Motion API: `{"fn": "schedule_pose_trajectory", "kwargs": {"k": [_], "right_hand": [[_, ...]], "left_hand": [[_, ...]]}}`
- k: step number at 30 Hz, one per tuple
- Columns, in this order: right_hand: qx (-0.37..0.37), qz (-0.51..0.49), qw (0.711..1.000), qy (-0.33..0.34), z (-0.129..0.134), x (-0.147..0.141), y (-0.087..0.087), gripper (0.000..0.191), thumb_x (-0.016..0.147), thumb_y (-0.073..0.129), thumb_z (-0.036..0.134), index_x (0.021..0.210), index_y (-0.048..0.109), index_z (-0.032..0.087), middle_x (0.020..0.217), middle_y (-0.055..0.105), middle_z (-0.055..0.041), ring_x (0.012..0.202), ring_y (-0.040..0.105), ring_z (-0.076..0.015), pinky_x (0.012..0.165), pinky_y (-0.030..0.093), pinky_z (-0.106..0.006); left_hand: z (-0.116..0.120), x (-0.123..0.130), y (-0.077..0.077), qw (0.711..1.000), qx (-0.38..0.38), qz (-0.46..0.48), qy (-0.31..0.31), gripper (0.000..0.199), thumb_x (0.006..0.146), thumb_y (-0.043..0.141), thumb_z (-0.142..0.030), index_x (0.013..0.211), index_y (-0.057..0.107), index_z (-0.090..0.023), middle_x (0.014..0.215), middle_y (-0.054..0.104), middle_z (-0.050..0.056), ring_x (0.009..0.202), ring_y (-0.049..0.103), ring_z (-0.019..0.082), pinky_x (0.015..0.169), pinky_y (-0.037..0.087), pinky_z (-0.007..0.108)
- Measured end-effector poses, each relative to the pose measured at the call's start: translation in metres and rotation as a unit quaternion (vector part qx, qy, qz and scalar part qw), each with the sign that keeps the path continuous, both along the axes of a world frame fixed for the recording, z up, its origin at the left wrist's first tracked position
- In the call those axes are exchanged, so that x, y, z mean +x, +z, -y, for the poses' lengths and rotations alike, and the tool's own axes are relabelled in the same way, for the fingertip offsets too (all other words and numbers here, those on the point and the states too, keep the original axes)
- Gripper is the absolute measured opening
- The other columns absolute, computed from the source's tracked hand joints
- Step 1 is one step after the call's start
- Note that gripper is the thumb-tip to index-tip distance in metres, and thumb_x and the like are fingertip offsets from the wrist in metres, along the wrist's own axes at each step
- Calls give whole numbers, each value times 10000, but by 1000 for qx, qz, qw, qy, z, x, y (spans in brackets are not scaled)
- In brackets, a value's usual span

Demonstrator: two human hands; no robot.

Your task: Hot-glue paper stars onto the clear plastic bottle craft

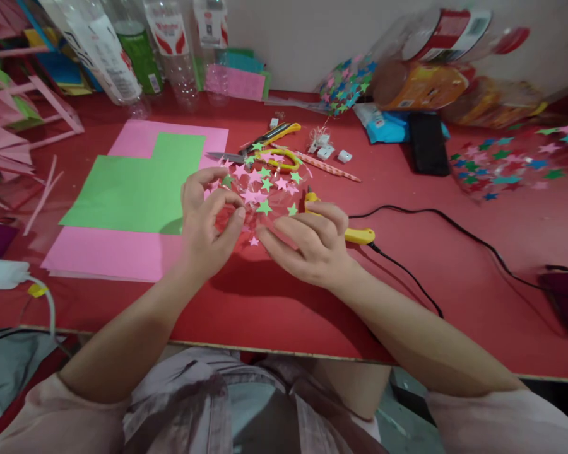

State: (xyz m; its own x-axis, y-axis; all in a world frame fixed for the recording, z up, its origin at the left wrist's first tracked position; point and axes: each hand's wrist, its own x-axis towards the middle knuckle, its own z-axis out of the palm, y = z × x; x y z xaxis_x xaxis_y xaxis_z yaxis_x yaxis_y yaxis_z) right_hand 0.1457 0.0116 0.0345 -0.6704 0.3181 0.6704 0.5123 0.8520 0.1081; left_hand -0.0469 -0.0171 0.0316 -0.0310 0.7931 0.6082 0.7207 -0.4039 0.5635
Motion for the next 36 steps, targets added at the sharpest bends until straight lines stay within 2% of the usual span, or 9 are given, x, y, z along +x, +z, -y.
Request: {"fn": "schedule_pose_trajectory", "kwargs": {"k": [3, 9, 16, 21, 29, 33, 36], "right_hand": [[-96, 27, 995, -29, -2, -2, -5, 197, 925, 524, 302, 926, 671, 433, 860, 685, 52, 822, 593, -138, 894, 476, -343], [-44, -16, 999, -1, -4, -3, -3, 154, 905, 560, 311, 946, 679, 400, 878, 705, 36, 840, 605, -137, 924, 461, -352], [-158, -20, 987, -13, -6, -3, -7, 164, 914, 546, 348, 945, 679, 439, 856, 696, 44, 819, 605, -141, 885, 479, -352], [-164, -34, 986, 11, -5, -4, -4, 187, 914, 549, 337, 945, 674, 472, 852, 689, 58, 821, 600, -130, 884, 470, -341], [-143, 14, 990, -7, -7, -5, -4, 167, 921, 535, 332, 954, 678, 412, 893, 711, 51, 842, 609, -137, 944, 469, -356], [-126, 3, 992, -10, -8, -6, -3, 175, 927, 528, 310, 974, 668, 402, 905, 714, 63, 851, 624, -135, 993, 455, -367], [-146, -7, 989, -21, -9, -7, -1, 174, 932, 514, 333, 917, 674, 397, 846, 711, 65, 816, 629, -137, 972, 467, -362]], "left_hand": [[1, -1, 2, 1000, -1, -30, -4, 35, 828, 572, -255, 832, 586, -224, 1273, 495, 71, 1243, 457, 265, 1053, 394, 484], [3, -1, 6, 998, 1, -56, -27, 20, 766, 622, -225, 758, 606, -215, 1317, 491, 85, 1256, 449, 300, 1058, 375, 514], [0, -1, 3, 999, -5, -42, -19, 41, 775, 597, -203, 741, 589, -224, 1304, 504, 70, 1257, 452, 284, 1059, 387, 506], [-1, -1, 2, 999, -5, -46, -10, 41, 777, 588, -203, 755, 581, -237, 1294, 513, 58, 1257, 458, 266, 1062, 396, 500], [-2, 0, 2, 999, -9, -33, -16, 69, 764, 577, -173, 746, 573, -239, 1303, 499, 57, 1260, 444, 288, 1056, 378, 517], [-2, 0, 1, 999, -7, -32, -11, 73, 771, 576, -173, 745, 572, -240, 1291, 502, 63, 1255, 449, 280, 1057, 383, 511], [-2, 0, 1, 999, -5, -35, -7, 78, 772, 587, -171, 751, 572, -244, 1284, 506, 65, 1247, 458, 272, 1056, 395, 502]]}}
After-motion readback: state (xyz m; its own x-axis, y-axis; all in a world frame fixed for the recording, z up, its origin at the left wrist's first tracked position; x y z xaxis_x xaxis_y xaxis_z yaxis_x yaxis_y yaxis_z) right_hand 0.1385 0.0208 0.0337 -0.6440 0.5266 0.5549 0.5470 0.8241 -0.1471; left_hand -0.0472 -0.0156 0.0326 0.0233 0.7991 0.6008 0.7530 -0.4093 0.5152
